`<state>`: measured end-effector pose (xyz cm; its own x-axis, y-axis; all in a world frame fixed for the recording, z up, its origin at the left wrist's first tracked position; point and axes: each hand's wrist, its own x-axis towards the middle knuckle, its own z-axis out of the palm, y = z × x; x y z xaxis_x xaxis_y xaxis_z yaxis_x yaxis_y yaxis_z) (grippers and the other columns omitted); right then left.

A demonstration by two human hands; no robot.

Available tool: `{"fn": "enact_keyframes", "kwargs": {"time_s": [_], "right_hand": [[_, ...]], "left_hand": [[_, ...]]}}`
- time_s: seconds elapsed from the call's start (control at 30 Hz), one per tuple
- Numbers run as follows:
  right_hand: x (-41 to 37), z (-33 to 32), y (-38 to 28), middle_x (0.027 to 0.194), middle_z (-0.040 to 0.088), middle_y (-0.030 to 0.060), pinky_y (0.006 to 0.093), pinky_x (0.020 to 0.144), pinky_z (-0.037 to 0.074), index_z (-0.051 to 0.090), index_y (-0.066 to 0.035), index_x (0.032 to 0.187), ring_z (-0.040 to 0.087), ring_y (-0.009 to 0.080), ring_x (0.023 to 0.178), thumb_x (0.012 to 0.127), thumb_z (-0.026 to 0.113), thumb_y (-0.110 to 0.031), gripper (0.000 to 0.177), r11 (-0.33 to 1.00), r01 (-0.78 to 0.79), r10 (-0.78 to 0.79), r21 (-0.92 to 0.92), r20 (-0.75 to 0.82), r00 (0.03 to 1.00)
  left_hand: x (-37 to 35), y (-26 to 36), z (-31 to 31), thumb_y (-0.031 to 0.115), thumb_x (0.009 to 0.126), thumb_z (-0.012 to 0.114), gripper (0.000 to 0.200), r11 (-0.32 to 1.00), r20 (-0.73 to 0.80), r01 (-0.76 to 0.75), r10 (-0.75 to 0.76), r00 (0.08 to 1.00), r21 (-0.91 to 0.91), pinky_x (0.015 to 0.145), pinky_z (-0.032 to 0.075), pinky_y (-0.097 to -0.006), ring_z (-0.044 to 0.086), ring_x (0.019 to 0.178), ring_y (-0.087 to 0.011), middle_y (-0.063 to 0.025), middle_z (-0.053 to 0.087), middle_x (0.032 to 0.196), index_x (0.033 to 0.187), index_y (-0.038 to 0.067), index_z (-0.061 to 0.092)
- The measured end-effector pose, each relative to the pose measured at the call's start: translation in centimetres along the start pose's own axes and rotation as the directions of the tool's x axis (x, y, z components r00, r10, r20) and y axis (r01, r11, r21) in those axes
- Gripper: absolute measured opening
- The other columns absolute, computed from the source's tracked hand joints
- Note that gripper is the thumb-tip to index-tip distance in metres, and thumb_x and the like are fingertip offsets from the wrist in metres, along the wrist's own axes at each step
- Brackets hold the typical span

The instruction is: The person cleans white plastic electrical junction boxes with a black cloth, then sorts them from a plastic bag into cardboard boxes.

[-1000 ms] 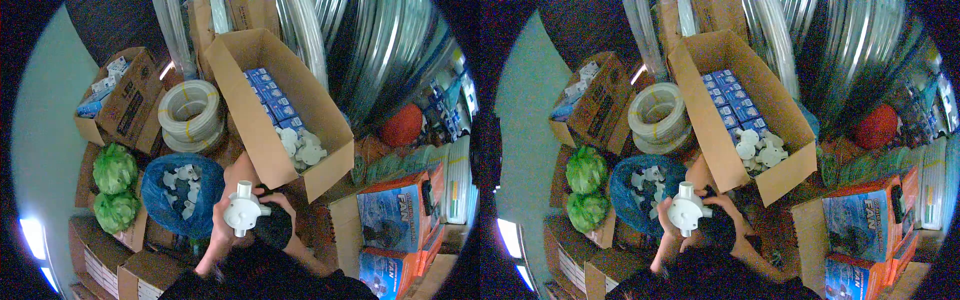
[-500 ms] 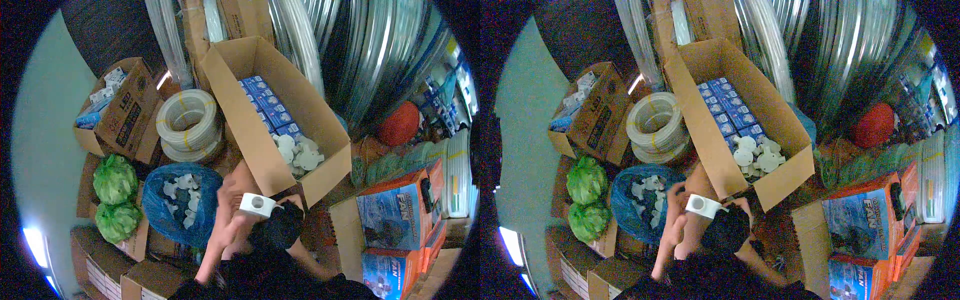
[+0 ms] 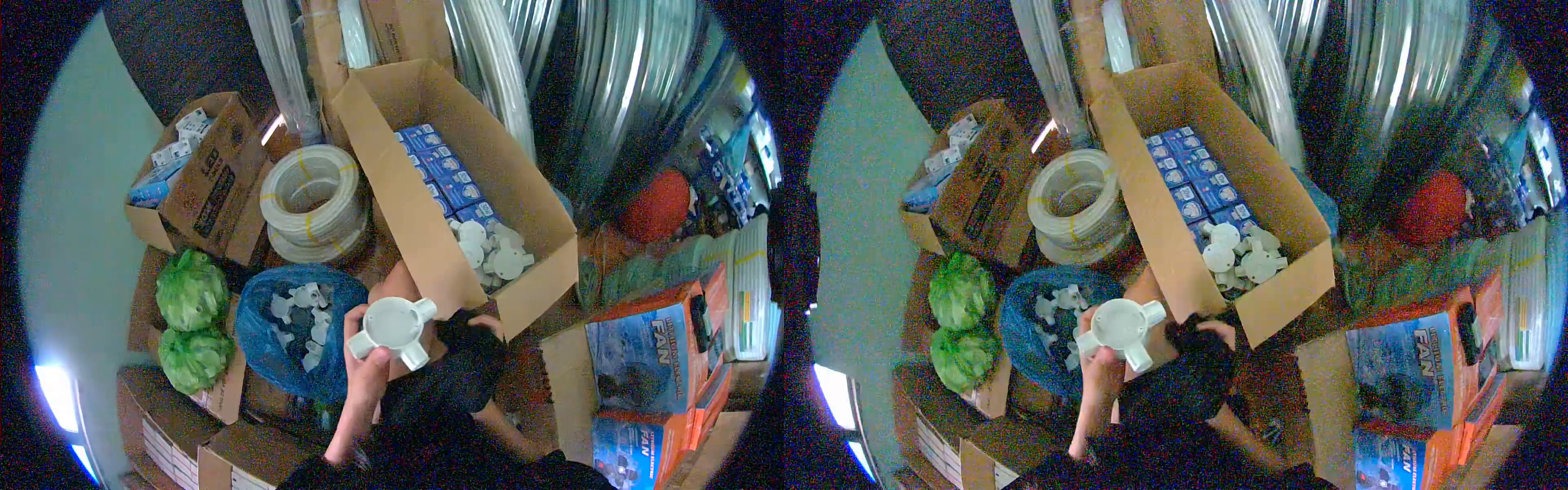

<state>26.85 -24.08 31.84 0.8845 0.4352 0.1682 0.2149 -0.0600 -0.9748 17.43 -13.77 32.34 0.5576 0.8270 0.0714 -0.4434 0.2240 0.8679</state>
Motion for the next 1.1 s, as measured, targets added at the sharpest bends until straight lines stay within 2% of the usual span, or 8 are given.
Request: {"fn": "enact_keyframes", "kwargs": {"time_s": [0.07,0.13,0.23,0.27,0.5,0.63,0.87,1.1], "right_hand": [[0.7,-0.1,-1.1,0.094,0.049,0.0114,0.0288,0.071,0.043,0.045,-0.007,0.105,0.052,0.0187,0.079,0.072,0.059,-0.007,0.036,0.874,-0.237,0.238,0.425,0.050,0.970],[-0.1,1.6,-1.1,0.098,0.046,0.0125,0.0318,0.080,0.041,0.039,-0.008,0.113,0.049,0.0211,0.088,0.076,0.055,-0.005,0.040,0.761,-0.233,0.299,0.605,-0.009,0.954],[-0.5,2.0,0.0,0.099,0.045,0.0128,0.0338,0.086,0.037,0.039,-0.007,0.113,0.046,0.0222,0.094,0.075,0.057,-0.008,0.041,0.974,0.224,-0.220,-0.038,0.091,0.971],[-0.5,1.7,-0.3,0.099,0.045,0.0127,0.0327,0.086,0.036,0.042,-0.007,0.110,0.047,0.0218,0.094,0.071,0.063,-0.014,0.045,0.966,0.250,-0.241,-0.070,0.120,0.963],[-0.3,-0.2,1.0,0.084,0.051,0.0108,0.0320,0.068,0.042,0.051,-0.007,0.098,0.052,0.0259,0.076,0.064,0.066,-0.014,0.038,0.927,0.376,-0.376,0.005,0.057,0.925],[-0.3,-0.5,0.7,0.076,0.054,0.0096,0.0285,0.063,0.045,0.053,-0.007,0.089,0.056,0.0215,0.069,0.067,0.063,-0.011,0.024,0.923,0.379,-0.377,-0.066,0.046,0.925],[0.2,-0.4,0.3,0.071,0.057,0.0074,0.0281,0.059,0.046,0.053,-0.007,0.086,0.057,0.0187,0.064,0.071,0.061,-0.013,0.018,0.958,0.286,-0.284,-0.034,0.052,0.957],[0.0,-0.9,0.5,0.071,0.058,0.0080,0.0289,0.058,0.046,0.053,-0.007,0.086,0.058,0.0196,0.062,0.071,0.061,-0.015,0.019,0.952,0.290,-0.280,-0.098,0.101,0.955]], "left_hand": [[-0.3,0.2,0.0,0.031,0.070,0.064,0.063,0.985,0.023,0.076,-0.073,0.997,-0.152,0.083,0.041,-0.0289,0.050,0.097,-0.0166,-0.0055,0.048,0.105,0.116,0.003,0.033],[-0.9,0.6,0.6,0.031,0.071,0.063,0.064,0.966,-0.018,0.168,-0.175,0.984,-0.198,0.084,0.039,-0.0288,0.049,0.099,-0.0175,-0.0061,0.047,0.108,0.119,0.002,0.031],[-2.8,0.0,2.6,0.043,0.071,0.061,0.075,0.933,-0.179,0.334,-0.354,0.918,-0.132,0.093,0.032,-0.0326,0.043,0.109,-0.0228,-0.0110,0.044,0.120,0.125,0.002,0.030],[-3.0,1.0,2.4,0.041,0.070,0.061,0.074,0.930,-0.051,0.368,-0.367,0.929,0.012,0.092,0.033,-0.0313,0.044,0.108,-0.0211,-0.0097,0.044,0.119,0.124,0.001,0.031],[-2.8,-1.1,-0.4,0.017,0.051,0.082,0.083,0.952,0.305,0.246,-0.292,0.907,0.181,0.092,0.034,-0.0322,0.047,0.104,-0.0175,-0.0087,0.049,0.113,0.119,-0.001,0.038],[-2.8,0.8,0.5,0.016,0.052,0.081,0.088,0.922,0.218,0.252,-0.322,0.921,0.295,0.094,0.033,-0.0335,0.045,0.107,-0.0196,-0.0102,0.047,0.115,0.123,-0.001,0.032],[-3.3,0.7,0.9,0.018,0.050,0.082,0.095,0.938,0.148,0.331,-0.344,0.927,0.104,0.095,0.033,-0.0336,0.043,0.110,-0.0206,-0.0115,0.044,0.117,0.124,-0.002,0.026],[-1.6,1.0,0.7,0.024,0.047,0.085,0.095,0.893,0.403,-0.151,-0.037,0.914,0.423,0.094,0.033,-0.0361,0.043,0.110,-0.0224,-0.0132,0.045,0.117,0.122,-0.002,0.033]]}}
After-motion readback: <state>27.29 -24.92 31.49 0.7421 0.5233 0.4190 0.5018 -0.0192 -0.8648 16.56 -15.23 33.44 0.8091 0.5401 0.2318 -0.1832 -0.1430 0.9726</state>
